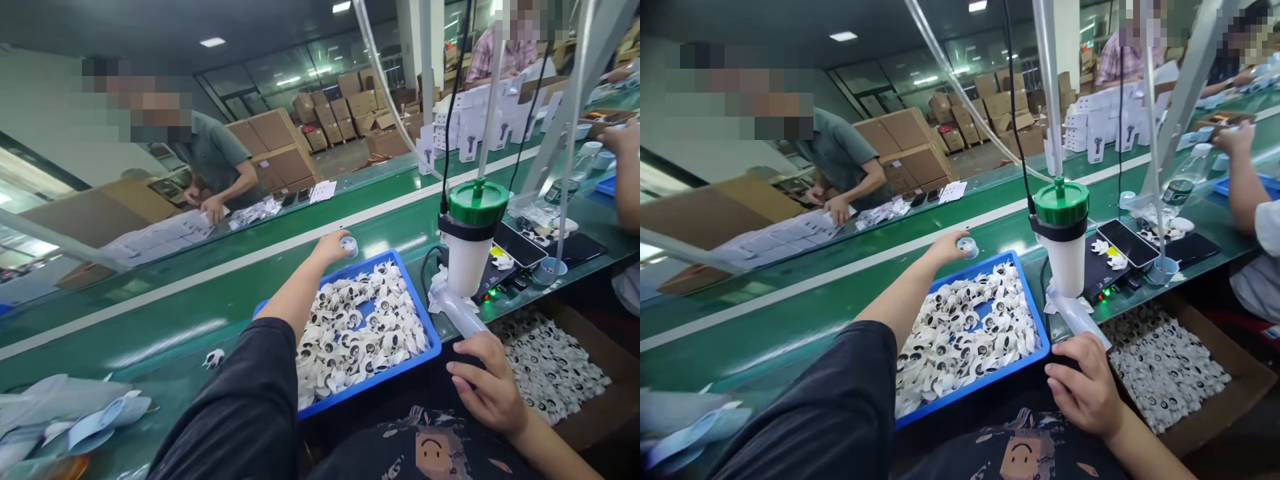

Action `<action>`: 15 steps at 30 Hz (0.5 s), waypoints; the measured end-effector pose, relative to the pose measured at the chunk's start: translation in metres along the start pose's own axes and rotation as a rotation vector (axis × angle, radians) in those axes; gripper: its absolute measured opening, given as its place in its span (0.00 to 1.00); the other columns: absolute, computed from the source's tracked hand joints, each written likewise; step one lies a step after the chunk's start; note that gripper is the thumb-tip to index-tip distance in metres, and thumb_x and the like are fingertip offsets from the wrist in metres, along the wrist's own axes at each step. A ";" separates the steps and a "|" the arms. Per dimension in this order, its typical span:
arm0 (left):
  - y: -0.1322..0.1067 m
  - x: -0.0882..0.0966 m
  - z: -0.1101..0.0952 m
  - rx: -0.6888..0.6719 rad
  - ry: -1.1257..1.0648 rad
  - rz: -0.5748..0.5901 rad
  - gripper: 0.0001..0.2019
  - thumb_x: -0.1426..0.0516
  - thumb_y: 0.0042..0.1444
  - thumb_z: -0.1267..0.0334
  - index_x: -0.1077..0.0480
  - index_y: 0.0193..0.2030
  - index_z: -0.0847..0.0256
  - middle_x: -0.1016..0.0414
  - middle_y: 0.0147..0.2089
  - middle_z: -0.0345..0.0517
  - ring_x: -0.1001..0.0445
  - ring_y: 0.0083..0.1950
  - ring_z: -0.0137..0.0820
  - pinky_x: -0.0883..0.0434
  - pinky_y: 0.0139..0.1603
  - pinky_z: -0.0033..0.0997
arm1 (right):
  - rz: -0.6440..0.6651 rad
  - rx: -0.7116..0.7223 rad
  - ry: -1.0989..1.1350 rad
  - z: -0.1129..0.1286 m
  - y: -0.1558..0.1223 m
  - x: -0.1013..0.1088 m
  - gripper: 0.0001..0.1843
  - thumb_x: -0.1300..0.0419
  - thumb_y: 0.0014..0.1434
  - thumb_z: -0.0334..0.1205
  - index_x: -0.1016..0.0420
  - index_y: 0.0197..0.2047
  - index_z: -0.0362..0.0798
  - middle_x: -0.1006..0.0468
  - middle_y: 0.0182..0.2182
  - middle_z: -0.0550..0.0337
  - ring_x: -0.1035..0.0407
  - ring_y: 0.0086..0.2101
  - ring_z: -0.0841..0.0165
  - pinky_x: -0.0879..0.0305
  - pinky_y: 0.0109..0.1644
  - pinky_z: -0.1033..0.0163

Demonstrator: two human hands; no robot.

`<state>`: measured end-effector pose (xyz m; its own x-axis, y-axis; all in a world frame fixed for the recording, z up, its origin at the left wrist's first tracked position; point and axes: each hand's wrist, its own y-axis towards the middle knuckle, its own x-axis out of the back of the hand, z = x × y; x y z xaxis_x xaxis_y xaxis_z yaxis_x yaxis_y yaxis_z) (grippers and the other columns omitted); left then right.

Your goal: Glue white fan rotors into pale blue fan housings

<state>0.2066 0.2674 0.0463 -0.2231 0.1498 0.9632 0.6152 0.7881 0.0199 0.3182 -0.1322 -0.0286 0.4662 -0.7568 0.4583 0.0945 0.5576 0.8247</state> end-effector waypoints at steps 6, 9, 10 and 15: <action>0.043 -0.050 -0.075 -0.244 -0.086 0.117 0.17 0.43 0.63 0.57 0.32 0.56 0.62 0.29 0.56 0.52 0.27 0.53 0.39 0.26 0.53 0.48 | 0.002 -0.023 0.030 0.008 -0.007 -0.003 0.09 0.45 0.60 0.28 0.25 0.40 0.44 0.27 0.44 0.50 0.31 0.44 0.64 0.32 0.50 0.53; 0.041 -0.060 -0.095 -0.399 -0.172 0.152 0.19 0.43 0.63 0.56 0.33 0.57 0.63 0.30 0.57 0.52 0.27 0.54 0.39 0.27 0.54 0.49 | 0.004 -0.064 -0.025 0.006 -0.015 0.003 0.10 0.45 0.60 0.28 0.24 0.42 0.45 0.27 0.45 0.49 0.31 0.45 0.64 0.30 0.48 0.54; 0.041 -0.060 -0.098 -0.419 -0.198 0.158 0.19 0.43 0.63 0.56 0.33 0.57 0.62 0.31 0.58 0.52 0.28 0.55 0.40 0.27 0.55 0.50 | 0.004 -0.074 -0.047 0.004 -0.018 0.006 0.10 0.44 0.60 0.28 0.24 0.42 0.45 0.27 0.45 0.49 0.30 0.45 0.64 0.30 0.48 0.55; 0.027 -0.014 -0.065 -0.280 -0.303 0.179 0.27 0.39 0.57 0.58 0.36 0.63 0.62 0.37 0.67 0.57 0.35 0.66 0.45 0.36 0.65 0.51 | 0.013 -0.097 -0.047 -0.006 -0.017 0.016 0.10 0.43 0.59 0.28 0.23 0.41 0.47 0.27 0.43 0.50 0.28 0.42 0.65 0.28 0.44 0.57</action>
<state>0.2751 0.2481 0.0510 -0.2803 0.4702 0.8369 0.8360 0.5480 -0.0279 0.3289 -0.1513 -0.0372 0.4262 -0.7629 0.4861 0.1746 0.5967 0.7833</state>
